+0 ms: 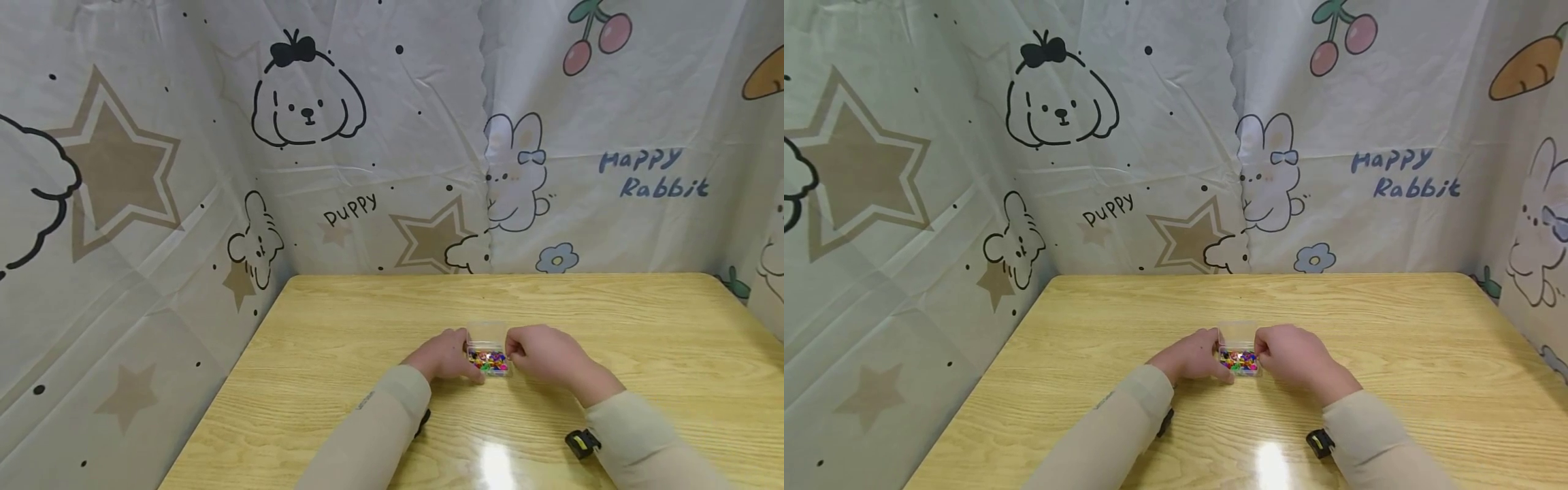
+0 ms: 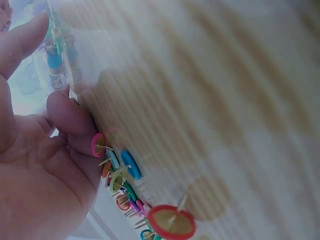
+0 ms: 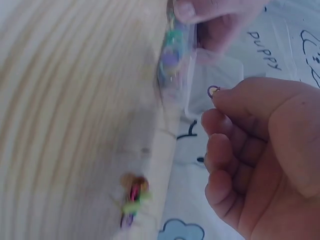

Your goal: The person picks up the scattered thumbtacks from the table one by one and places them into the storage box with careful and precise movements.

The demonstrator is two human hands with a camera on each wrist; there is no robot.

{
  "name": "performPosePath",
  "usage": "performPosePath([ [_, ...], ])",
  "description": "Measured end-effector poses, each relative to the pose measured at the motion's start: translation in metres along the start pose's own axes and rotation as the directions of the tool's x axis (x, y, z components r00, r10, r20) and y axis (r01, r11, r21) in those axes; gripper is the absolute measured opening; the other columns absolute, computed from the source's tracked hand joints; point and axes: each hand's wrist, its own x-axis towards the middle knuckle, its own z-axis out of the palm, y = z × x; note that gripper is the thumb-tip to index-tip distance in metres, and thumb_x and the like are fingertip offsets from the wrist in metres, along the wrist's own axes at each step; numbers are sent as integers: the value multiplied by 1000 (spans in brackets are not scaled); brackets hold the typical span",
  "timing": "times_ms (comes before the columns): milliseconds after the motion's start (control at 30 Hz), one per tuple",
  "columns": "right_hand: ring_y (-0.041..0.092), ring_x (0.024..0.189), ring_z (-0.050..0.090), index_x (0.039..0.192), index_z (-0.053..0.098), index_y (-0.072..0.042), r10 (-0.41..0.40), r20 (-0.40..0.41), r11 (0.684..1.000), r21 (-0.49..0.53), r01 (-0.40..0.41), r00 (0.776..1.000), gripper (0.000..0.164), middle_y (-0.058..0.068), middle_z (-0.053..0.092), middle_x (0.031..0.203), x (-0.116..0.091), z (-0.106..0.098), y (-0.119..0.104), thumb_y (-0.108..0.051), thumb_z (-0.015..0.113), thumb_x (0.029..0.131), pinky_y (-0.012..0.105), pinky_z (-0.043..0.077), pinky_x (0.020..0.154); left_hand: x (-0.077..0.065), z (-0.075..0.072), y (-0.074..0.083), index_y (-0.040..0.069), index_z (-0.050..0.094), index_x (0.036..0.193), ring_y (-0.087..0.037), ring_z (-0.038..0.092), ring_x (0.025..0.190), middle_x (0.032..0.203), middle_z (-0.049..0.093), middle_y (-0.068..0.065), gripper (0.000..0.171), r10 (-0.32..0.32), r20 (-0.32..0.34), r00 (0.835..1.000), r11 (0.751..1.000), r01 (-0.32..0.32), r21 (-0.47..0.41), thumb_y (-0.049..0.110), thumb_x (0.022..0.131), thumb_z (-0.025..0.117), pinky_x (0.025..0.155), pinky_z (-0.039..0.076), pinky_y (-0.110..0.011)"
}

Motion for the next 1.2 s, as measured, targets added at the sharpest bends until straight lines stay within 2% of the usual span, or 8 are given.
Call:
performPosePath([
  [400,9,59,46,73,57,-24,-1,17,1000,-12,1,1000,18,-12,53,67,11,15,-13,-9,63,81,32,42,54,2,2,-1,23,50,98,-17,50,74,93,50,2,51,10,-4,1000,1000,-10,17,50,68,81,62,44,-34],
  [633,9,60,46,74,59,-24,6,16,1000,-4,-5,1000,17,-12,54,69,11,14,-13,-10,64,82,33,43,55,2,2,-2,23,50,98,-17,50,74,93,51,2,51,13,-2,1000,1000,-13,12,49,68,81,63,44,-34],
  [800,10,61,46,76,60,-23,24,14,1000,8,-24,1000,15,-10,54,69,5,3,-5,-12,61,85,33,42,56,1,2,-2,23,50,98,-17,50,75,94,51,2,52,11,-4,1000,1000,-11,9,49,68,81,63,44,-34],
  [1000,10,57,46,84,63,-19,50,30,999,16,-51,998,9,-8,55,71,-3,-12,16,-16,57,90,34,42,56,2,1,-1,23,50,101,-17,50,76,96,51,2,54,-5,-7,1000,1000,5,2,49,67,82,65,44,-35],
  [1200,12,61,45,82,63,-17,76,54,997,6,-76,996,8,-6,56,72,-14,-19,32,-11,59,85,35,41,58,1,1,-1,23,50,103,-16,50,78,98,51,3,54,-7,-1,1000,1000,7,11,50,67,82,66,44,-35],
])
